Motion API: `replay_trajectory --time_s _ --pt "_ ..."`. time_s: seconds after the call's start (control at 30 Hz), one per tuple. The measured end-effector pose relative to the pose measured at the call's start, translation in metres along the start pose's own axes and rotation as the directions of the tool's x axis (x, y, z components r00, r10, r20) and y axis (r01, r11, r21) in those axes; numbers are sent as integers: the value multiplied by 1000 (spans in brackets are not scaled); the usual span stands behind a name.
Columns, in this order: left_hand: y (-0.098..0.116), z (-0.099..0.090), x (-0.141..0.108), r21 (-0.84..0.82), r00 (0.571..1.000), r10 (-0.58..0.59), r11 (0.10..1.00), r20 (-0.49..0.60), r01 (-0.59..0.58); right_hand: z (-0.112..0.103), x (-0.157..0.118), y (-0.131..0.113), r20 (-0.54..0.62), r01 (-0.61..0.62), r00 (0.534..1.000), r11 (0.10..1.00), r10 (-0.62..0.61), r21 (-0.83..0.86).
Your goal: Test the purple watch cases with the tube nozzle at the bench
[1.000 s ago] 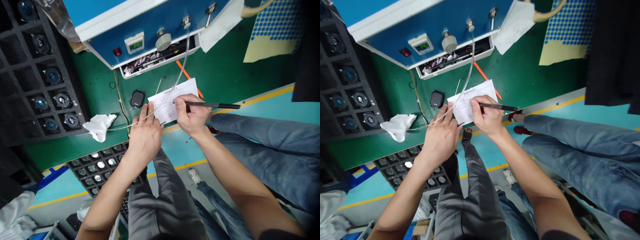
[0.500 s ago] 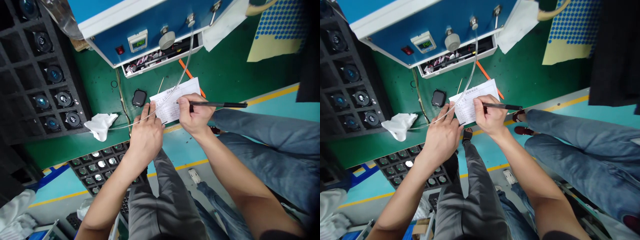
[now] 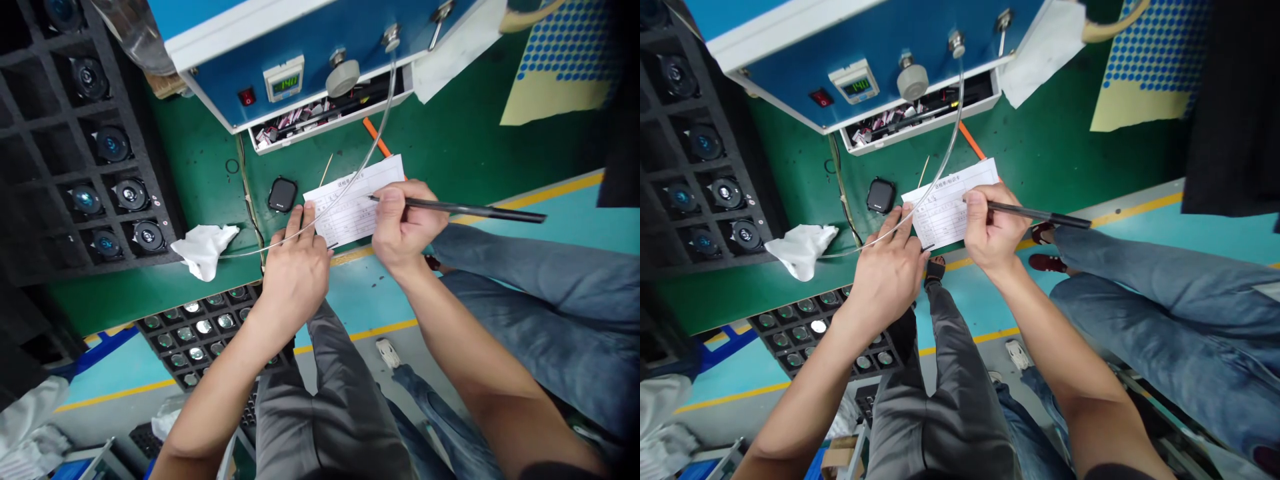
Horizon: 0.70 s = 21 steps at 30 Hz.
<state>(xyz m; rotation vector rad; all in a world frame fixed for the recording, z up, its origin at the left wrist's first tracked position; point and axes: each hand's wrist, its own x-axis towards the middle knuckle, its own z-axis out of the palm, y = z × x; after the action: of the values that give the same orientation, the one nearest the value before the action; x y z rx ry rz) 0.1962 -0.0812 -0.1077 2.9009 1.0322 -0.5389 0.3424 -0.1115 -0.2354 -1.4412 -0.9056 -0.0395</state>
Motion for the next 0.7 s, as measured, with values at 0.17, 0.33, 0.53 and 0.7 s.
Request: replay_trajectory --time_s 0.17,0.33,0.53,0.7 --pt "0 2 -1 -7 1000 2 1000 -19 -2 0 0 5 34 -82 996 994 80 74" --pt "0 3 -2 -16 1000 2 1000 -23 -2 -5 7 -3 130 -118 986 989 106 85" --pt "0 3 -3 -15 1000 4 1000 -25 -4 -8 3 -11 285 -12 958 996 -14 88" --pt "0 2 -3 -18 1000 6 1000 -17 -6 -2 -2 -6 265 37 963 997 -56 74"
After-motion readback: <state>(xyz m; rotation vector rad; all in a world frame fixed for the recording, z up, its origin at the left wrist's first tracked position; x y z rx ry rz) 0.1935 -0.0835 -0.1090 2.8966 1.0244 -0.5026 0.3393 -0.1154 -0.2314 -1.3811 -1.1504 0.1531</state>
